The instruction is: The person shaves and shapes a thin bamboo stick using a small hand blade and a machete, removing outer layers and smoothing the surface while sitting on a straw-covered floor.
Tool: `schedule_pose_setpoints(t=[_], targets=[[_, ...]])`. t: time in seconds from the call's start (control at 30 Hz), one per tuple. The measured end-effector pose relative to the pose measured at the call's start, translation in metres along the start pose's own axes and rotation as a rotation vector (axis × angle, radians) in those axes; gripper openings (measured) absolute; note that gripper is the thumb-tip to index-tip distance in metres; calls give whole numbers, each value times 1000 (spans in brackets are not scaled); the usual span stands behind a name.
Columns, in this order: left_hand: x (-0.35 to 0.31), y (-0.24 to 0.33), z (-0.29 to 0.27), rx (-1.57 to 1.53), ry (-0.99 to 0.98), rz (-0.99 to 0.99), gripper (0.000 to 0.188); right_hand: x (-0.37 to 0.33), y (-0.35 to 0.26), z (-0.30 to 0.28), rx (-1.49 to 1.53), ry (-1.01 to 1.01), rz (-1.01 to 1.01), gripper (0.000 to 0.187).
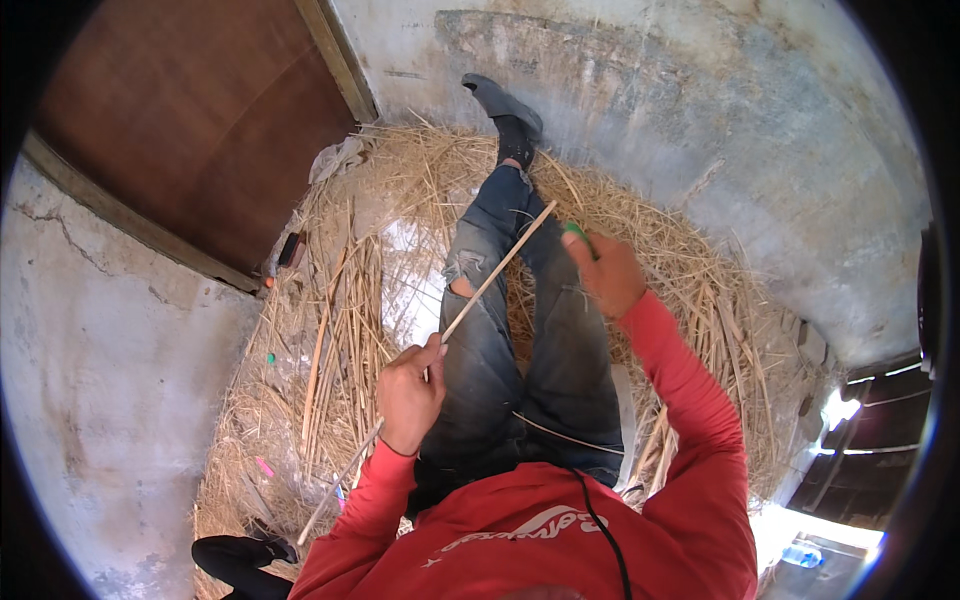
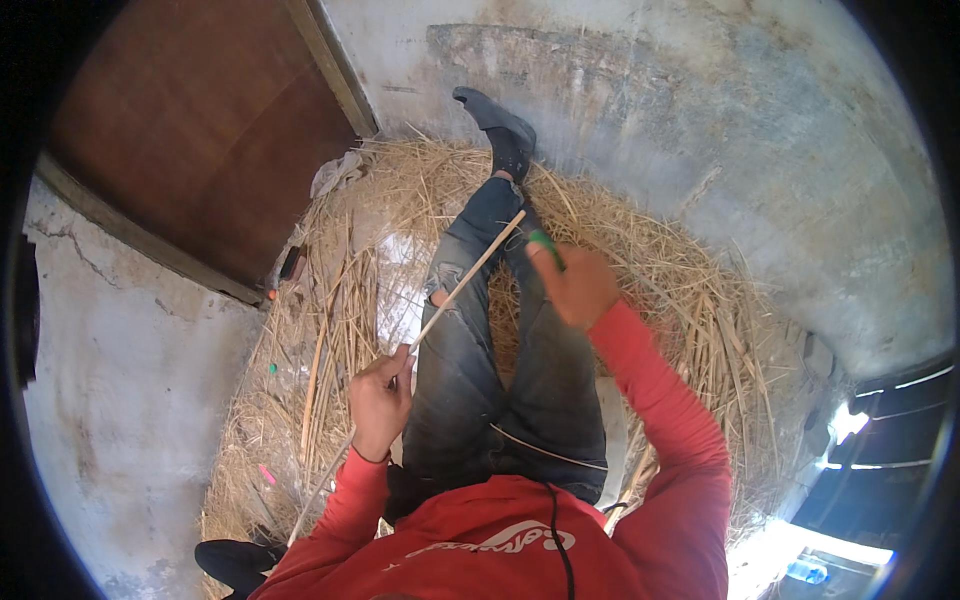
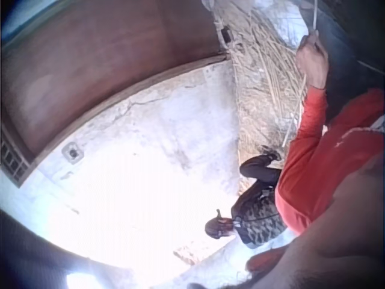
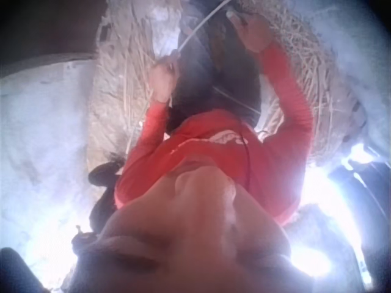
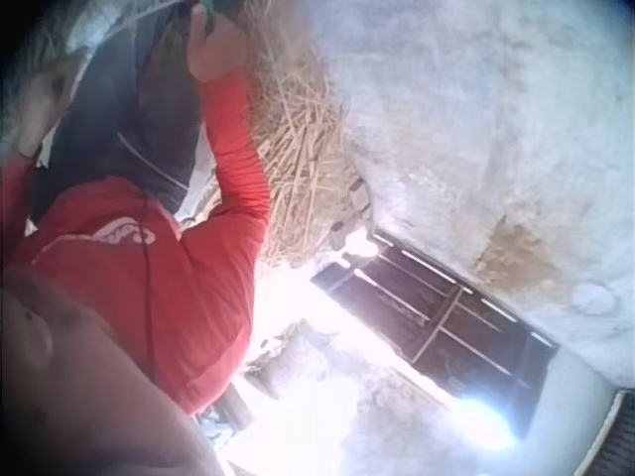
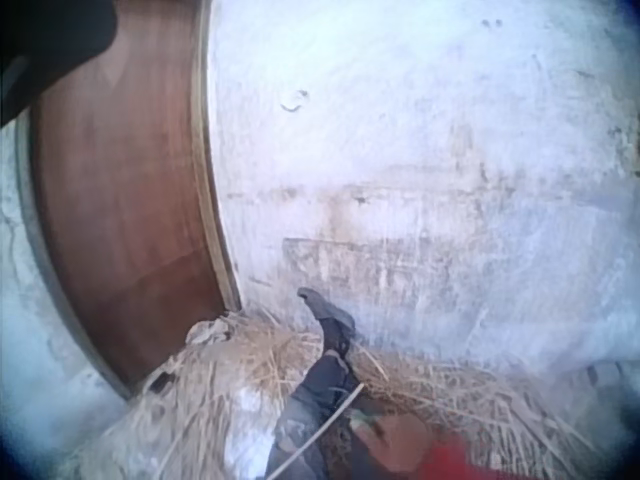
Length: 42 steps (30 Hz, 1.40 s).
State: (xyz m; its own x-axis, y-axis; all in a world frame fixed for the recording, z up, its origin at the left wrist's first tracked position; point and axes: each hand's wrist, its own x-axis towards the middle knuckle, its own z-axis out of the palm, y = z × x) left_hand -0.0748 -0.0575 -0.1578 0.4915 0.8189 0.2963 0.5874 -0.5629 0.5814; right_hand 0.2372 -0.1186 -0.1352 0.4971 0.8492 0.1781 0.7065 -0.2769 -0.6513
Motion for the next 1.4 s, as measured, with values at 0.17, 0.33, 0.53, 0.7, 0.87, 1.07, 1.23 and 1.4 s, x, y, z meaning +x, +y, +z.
schedule_pose_setpoints(t=[0.17, 0.33, 0.53, 0.7, 0.87, 1.07, 1.23, 1.4], targets=[[5, 9, 7, 55, 30, 42, 17, -37, -36, 32, -88, -193, -129, 61], [-11, 0, 1, 90, -13, -9, 15, -7, 8, 35, 5, -97, -18, 61], [-15, 2, 10, -19, 14, -30, 15, -41, -35, 49, -69, -232, -133, 66], [-25, -10, -5, -97, 3, -21, 17, 39, 117, 37, 64, 278, 120, 60], [-17, -24, -7, -258, 56, -83, 18, 36, 116, 11, 383, 187, 289, 66], [70, -47, -55, -52, 907, 245, 10, 13, 25, 4, 654, -53, 267, 55], [115, 14, -149, -300, 1594, 169, 25, -1, -19, 17, 635, -18, -2, 42], [120, 72, -126, -928, 1111, 199, 30, -18, -46, 46, 739, 17, -47, 33]])
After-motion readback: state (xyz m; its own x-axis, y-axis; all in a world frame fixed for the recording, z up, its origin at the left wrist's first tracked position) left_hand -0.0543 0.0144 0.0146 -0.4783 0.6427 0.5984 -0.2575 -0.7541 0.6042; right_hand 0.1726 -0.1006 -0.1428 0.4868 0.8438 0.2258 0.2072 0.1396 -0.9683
